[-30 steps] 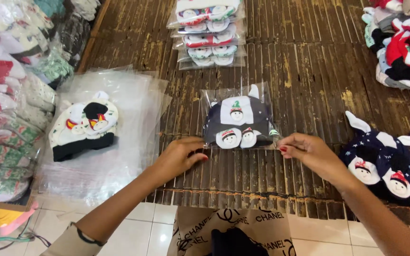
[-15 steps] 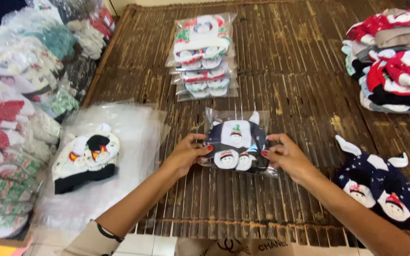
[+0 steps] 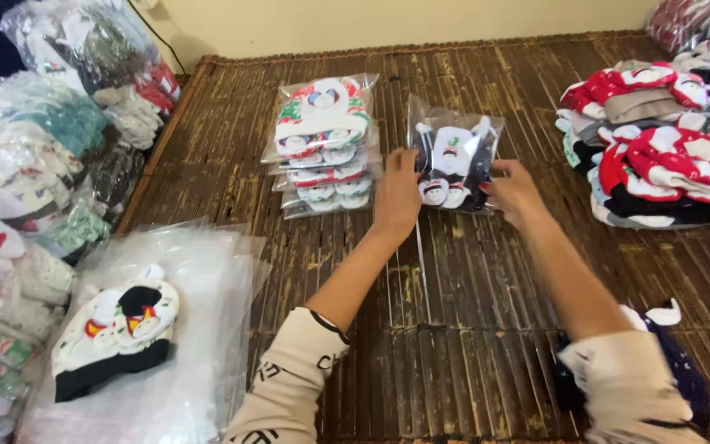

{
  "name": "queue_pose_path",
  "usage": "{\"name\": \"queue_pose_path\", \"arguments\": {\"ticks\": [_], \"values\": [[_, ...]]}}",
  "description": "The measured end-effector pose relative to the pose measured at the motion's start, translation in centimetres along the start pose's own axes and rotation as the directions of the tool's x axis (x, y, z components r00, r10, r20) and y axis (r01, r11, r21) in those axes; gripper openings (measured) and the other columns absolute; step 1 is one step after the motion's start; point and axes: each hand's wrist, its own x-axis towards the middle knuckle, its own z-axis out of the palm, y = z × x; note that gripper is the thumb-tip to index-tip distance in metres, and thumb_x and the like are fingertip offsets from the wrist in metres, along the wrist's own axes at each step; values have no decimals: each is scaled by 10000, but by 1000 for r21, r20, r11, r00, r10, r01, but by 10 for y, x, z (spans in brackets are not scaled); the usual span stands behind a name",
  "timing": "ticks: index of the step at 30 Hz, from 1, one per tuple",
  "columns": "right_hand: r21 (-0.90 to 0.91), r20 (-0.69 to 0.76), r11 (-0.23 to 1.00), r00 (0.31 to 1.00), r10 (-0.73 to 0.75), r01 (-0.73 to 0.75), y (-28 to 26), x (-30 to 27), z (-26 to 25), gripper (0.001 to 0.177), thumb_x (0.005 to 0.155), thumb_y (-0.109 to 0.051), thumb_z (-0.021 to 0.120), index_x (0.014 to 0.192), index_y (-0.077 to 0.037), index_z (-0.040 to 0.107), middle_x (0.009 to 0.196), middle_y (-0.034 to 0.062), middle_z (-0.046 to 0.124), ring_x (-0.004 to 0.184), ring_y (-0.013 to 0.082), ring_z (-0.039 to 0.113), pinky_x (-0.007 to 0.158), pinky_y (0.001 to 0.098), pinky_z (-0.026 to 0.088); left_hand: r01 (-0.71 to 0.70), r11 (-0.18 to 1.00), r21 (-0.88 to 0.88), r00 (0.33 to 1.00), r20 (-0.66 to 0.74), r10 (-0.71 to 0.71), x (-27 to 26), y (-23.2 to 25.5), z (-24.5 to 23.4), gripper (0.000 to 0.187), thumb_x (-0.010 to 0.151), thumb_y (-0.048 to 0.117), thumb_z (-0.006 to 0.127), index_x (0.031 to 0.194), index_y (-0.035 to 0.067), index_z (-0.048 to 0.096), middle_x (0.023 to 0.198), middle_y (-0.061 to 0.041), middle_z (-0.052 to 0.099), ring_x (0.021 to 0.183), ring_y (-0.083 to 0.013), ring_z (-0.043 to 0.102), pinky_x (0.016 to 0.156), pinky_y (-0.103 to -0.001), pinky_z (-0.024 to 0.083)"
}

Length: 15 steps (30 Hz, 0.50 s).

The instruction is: Packaging baby hats and booties into plastic bags

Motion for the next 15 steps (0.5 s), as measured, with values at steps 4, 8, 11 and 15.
{"name": "queue_pose_path", "arguments": {"ticks": [4,8,11,15], "values": [[13,-51,996,995,-82,83,25,50,27,592,687,108,677,1244,-94,667,855,192,633,584,233,656,413,311,489,-98,985,141,995,-23,102,-14,-3,9,455,891,-18,676,1307,-68,499,1482,-388,339,1138,-563,611,893,-529,599],[5,-31,995,995,-97,97,46,78,46,494,694,129,630,1159,-23,702,878,196,678,722,247,666,568,339,529,-401,897,185,915,29,403,-52,-2,20,451,770,-35,727,1208,-95,635,1488,-403,381,1261,-623,496,1039,-600,488],[-97,-47,994,997,-54,49,47,79,51,434,738,76,632,1136,-69,729,900,172,710,775,269,689,613,382,545,-482,875,52,861,212,462,-85,25,-1,403,752,-36,753,1148,-63,682,1522,-368,385,1302,-621,470,1053,-593,492],[-282,-70,959,996,-61,39,49,81,47,389,777,-39,657,1144,-134,743,989,179,714,873,307,700,651,429,568,-506,857,-102,796,328,509,-110,50,-24,217,888,30,673,1098,-10,708,1534,-287,420,1346,-560,472,1066,-541,504]]}}
